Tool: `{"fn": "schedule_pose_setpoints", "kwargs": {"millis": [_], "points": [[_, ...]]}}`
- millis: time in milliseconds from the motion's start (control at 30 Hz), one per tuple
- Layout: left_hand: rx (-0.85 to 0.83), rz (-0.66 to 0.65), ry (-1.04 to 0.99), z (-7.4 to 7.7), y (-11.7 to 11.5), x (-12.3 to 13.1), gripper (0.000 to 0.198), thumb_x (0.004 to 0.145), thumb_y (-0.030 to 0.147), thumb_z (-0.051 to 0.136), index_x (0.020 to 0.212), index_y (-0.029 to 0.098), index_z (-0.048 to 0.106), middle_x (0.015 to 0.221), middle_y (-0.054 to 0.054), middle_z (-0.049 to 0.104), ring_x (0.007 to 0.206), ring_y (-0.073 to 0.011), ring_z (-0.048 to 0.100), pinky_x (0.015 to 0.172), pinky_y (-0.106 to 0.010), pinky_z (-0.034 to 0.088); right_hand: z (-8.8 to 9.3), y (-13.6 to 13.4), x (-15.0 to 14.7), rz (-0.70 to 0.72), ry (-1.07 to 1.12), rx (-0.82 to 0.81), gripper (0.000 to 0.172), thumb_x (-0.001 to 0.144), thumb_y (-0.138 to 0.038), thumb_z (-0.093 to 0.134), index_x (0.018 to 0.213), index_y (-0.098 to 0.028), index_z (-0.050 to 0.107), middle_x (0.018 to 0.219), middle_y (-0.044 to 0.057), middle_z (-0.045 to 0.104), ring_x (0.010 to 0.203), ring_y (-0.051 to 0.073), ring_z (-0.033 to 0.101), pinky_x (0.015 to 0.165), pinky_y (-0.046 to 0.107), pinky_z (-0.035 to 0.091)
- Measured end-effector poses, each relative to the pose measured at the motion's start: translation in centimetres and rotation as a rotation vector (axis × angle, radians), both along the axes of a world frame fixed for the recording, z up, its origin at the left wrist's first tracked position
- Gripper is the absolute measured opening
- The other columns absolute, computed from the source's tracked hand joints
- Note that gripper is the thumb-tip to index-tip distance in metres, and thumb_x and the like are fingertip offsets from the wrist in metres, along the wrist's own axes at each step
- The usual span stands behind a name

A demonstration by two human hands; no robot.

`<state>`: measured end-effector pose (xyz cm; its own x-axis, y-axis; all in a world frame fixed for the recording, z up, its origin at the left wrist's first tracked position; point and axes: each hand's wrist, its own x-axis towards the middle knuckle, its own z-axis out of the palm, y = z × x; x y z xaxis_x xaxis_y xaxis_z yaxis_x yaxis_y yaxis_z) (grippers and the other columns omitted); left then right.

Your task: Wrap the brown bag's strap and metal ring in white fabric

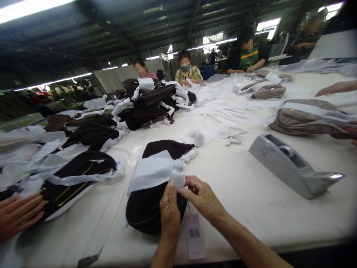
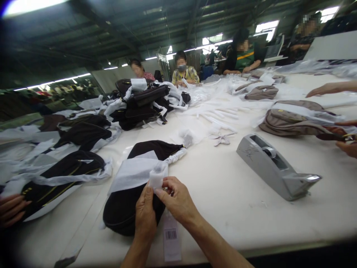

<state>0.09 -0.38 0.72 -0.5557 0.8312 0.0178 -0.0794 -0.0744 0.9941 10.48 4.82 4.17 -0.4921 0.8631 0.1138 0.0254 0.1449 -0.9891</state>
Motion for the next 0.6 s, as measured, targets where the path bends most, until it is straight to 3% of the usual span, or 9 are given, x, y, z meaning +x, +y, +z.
{"fn": "schedule_pose_setpoints", "kwargs": {"millis": [133,300,500,600], "points": [[-0.034,-0.008,0.057,-0.2,-0.3,0.1,0.042,0.086,0.042,0.043,0.119,0.019,0.055,0.123,-0.006,0.056,0.122,-0.0223,0.042,0.106,-0.036,0.025,-0.7,-0.4,-0.3,0.007,0.041,-0.055,0.018,0.078,-0.027,0.055,0.088,-0.016,0.066,0.100,0.004,0.061,0.078,0.014,0.054,0.071,0.024,0.043],[-0.010,-0.089,0.156,0.1,-0.5,0.4,0.042,0.088,0.040,0.038,0.121,0.019,0.053,0.128,-0.006,0.052,0.127,-0.0208,0.035,0.108,-0.035,0.020,-1.3,-0.6,-0.2,-0.012,0.000,-0.113,0.023,0.081,-0.032,0.051,0.088,-0.013,0.062,0.081,0.004,0.064,0.079,0.017,0.056,0.073,0.027,0.044],[0.034,-0.165,0.161,-0.1,-0.8,1.2,0.041,0.087,0.041,0.039,0.116,0.017,0.057,0.126,-0.008,0.053,0.124,-0.0212,0.039,0.105,-0.031,0.025,-1.6,-1.2,-0.3,-0.118,-0.100,0.020,0.024,0.081,-0.036,0.050,0.080,-0.013,0.058,0.072,0.003,0.060,0.066,0.014,0.053,0.063,0.025,0.044],[0.049,-0.029,-0.017,-0.6,-1.3,0.8,0.043,0.085,0.046,0.041,0.114,0.018,0.057,0.113,-0.007,0.061,0.111,-0.0208,0.050,0.098,-0.032,0.033,-1.2,-2.3,-1.1,-0.170,-0.140,0.150,0.018,0.080,-0.031,0.052,0.077,-0.015,0.060,0.074,0.004,0.059,0.067,0.014,0.053,0.064,0.026,0.044]]}}
